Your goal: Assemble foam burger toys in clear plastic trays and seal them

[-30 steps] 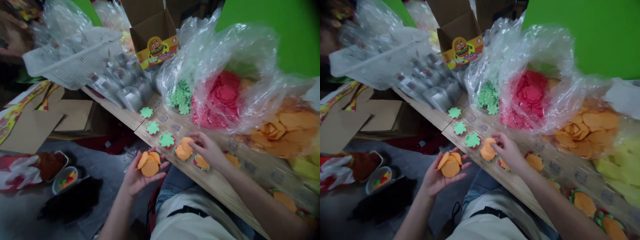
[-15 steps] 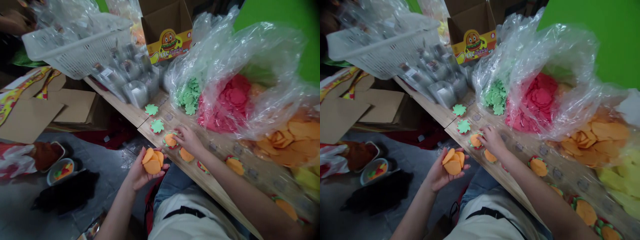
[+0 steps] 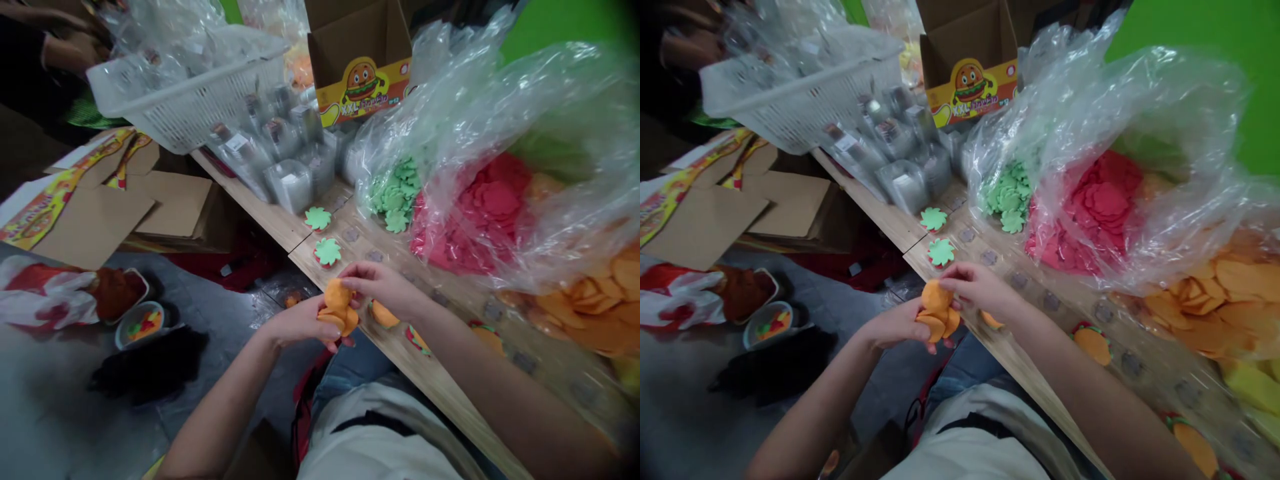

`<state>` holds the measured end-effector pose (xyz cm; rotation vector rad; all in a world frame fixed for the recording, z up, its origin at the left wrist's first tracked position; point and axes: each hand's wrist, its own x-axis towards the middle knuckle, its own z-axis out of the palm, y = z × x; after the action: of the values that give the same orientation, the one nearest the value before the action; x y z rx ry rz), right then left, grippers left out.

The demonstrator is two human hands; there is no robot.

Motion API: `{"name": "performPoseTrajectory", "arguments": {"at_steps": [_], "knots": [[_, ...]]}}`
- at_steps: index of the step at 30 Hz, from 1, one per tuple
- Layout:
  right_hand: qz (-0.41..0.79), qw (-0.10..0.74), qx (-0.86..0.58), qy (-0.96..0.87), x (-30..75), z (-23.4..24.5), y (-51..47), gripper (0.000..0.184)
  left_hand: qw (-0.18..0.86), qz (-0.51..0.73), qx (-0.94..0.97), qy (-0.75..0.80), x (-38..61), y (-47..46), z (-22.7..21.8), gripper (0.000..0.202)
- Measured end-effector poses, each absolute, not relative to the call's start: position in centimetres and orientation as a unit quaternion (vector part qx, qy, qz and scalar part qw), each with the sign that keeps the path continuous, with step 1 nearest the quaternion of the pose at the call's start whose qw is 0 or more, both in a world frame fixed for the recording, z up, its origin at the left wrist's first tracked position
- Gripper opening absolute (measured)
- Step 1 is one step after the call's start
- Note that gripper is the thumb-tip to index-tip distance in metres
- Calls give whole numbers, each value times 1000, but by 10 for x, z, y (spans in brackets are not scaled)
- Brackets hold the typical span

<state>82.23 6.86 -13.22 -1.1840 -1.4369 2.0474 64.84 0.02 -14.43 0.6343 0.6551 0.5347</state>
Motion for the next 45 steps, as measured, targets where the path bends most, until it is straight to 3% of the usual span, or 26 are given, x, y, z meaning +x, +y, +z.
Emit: {"name": "performPoseTrajectory", "arguments": {"at_steps": [5, 11, 15, 20, 27, 31, 36, 39, 42, 45], "knots": [[757, 216, -502, -358, 833, -148, 90, 27, 877, 319, 183, 309, 631, -22, -164, 49], [590, 281, -545, -526, 821, -163, 126, 31, 840, 397, 119, 351, 616, -29, -170, 42], [584, 245, -480, -607, 794, -178, 137, 27, 825, 413, 74, 379, 615, -23, -168, 31], [434, 206, -454, -751, 777, -198, 144, 16, 788, 447, 28, 422, 619, -18, -171, 34], [257, 259, -506, -782, 799, -189, 135, 21, 743, 513, -20, 431, 625, -8, -171, 28], [312, 233, -474, -790, 794, -174, 114, 30, 695, 525, -15, 491, 630, -2, -164, 32], [652, 144, -442, -599, 784, -157, 92, 28, 728, 511, 27, 455, 633, 0, -148, 38], [751, 173, -479, -421, 788, -156, 102, 21, 736, 528, 32, 423, 629, -1, -144, 41], [726, 222, -517, -395, 786, -161, 137, 17, 741, 541, -9, 397, 622, -3, -148, 43], [543, 295, -547, -565, 770, -167, 176, 12, 759, 532, -52, 371, 616, -2, -154, 49]]}}
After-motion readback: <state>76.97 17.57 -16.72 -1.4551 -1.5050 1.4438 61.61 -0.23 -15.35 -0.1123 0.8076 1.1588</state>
